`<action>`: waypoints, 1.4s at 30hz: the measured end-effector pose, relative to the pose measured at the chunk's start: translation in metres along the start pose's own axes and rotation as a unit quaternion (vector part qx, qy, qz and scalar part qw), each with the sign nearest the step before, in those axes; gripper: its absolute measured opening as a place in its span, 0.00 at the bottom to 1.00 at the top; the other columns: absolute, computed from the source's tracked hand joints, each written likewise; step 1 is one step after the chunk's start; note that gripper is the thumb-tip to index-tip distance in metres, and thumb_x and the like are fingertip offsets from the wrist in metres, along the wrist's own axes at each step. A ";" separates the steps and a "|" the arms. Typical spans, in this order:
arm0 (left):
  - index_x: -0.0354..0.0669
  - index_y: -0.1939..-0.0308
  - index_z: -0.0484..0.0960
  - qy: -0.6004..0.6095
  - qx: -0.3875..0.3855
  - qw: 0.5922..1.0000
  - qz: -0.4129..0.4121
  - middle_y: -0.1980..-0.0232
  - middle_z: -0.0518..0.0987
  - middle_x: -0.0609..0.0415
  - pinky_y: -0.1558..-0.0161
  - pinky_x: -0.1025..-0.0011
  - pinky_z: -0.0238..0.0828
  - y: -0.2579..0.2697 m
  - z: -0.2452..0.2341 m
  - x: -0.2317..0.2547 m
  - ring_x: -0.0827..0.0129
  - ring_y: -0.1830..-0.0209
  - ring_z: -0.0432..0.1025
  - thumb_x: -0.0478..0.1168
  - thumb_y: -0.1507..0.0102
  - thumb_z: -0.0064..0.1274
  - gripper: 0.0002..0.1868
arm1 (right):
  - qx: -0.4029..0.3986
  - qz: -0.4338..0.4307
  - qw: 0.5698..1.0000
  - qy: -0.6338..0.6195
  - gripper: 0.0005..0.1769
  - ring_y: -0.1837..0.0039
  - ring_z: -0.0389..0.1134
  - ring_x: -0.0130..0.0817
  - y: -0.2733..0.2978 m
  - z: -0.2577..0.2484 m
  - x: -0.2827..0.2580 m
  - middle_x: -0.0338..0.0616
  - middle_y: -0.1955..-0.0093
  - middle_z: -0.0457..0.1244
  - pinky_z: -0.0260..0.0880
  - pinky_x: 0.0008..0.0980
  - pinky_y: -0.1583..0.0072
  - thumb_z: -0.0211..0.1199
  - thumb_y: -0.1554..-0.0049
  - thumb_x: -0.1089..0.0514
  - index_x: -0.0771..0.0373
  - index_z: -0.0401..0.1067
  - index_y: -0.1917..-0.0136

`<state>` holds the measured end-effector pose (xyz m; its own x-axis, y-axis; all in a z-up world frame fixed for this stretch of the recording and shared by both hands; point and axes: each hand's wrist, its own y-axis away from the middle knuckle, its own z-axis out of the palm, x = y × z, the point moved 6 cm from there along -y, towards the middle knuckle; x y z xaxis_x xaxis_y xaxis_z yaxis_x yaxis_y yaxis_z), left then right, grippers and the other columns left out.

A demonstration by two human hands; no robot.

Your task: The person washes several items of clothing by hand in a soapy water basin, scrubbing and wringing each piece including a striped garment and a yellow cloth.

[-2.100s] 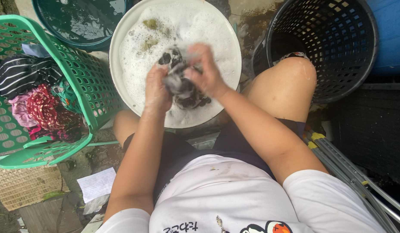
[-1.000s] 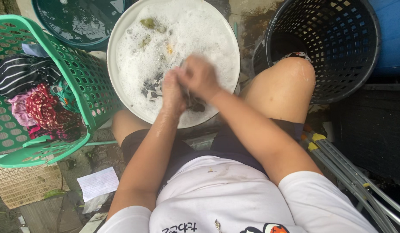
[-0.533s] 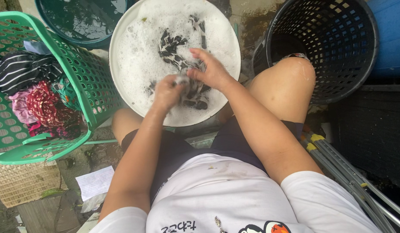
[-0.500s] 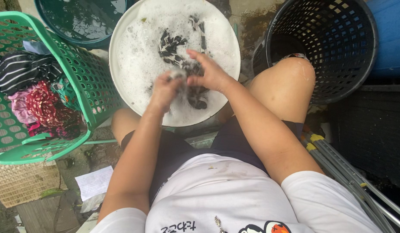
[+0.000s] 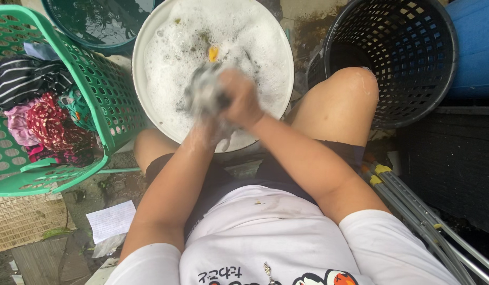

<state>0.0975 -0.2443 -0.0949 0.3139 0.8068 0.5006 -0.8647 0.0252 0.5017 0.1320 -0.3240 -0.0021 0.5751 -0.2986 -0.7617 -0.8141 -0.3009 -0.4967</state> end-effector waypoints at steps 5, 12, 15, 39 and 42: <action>0.40 0.36 0.73 -0.048 -0.128 0.988 0.077 0.47 0.78 0.50 0.32 0.57 0.63 -0.005 -0.019 -0.023 0.62 0.43 0.70 0.55 0.26 0.40 0.25 | -0.005 0.118 0.990 -0.077 0.12 0.56 0.75 0.24 0.008 -0.013 0.032 0.33 0.59 0.70 0.78 0.30 0.51 0.62 0.35 0.46 0.50 0.73 0.59; 0.42 0.40 0.74 -0.079 0.088 0.987 -0.109 0.45 0.79 0.46 0.39 0.47 0.67 0.002 -0.018 -0.006 0.53 0.44 0.73 0.56 0.32 0.41 0.26 | -0.086 0.220 0.965 0.112 0.25 0.36 0.64 0.42 0.003 -0.013 0.080 0.45 0.36 0.62 0.69 0.42 0.35 0.70 0.48 0.51 0.50 0.69 0.37; 0.42 0.39 0.73 -0.093 0.081 0.985 -0.122 0.41 0.77 0.47 0.40 0.47 0.67 0.019 -0.017 0.018 0.53 0.42 0.71 0.58 0.33 0.44 0.28 | -0.086 0.230 0.956 0.161 0.45 0.18 0.47 0.54 0.008 -0.052 0.110 0.47 0.15 0.44 0.55 0.49 0.24 0.69 0.43 0.52 0.45 0.55 0.17; 0.39 0.39 0.74 -0.013 0.095 0.987 -0.126 0.42 0.79 0.41 0.37 0.48 0.72 -0.010 0.004 -0.024 0.53 0.42 0.75 0.54 0.32 0.41 0.26 | 0.001 -0.069 0.997 -0.020 0.17 0.54 0.67 0.39 0.026 -0.009 0.011 0.44 0.60 0.64 0.73 0.40 0.47 0.63 0.38 0.46 0.59 0.73 0.61; 0.38 0.41 0.75 -0.022 0.061 0.991 -0.117 0.45 0.81 0.43 0.39 0.48 0.73 -0.009 0.016 -0.015 0.54 0.45 0.76 0.52 0.31 0.41 0.23 | -0.032 -0.118 0.991 0.051 0.19 0.54 0.66 0.42 0.037 -0.006 0.005 0.46 0.60 0.63 0.71 0.42 0.48 0.62 0.36 0.44 0.60 0.71 0.59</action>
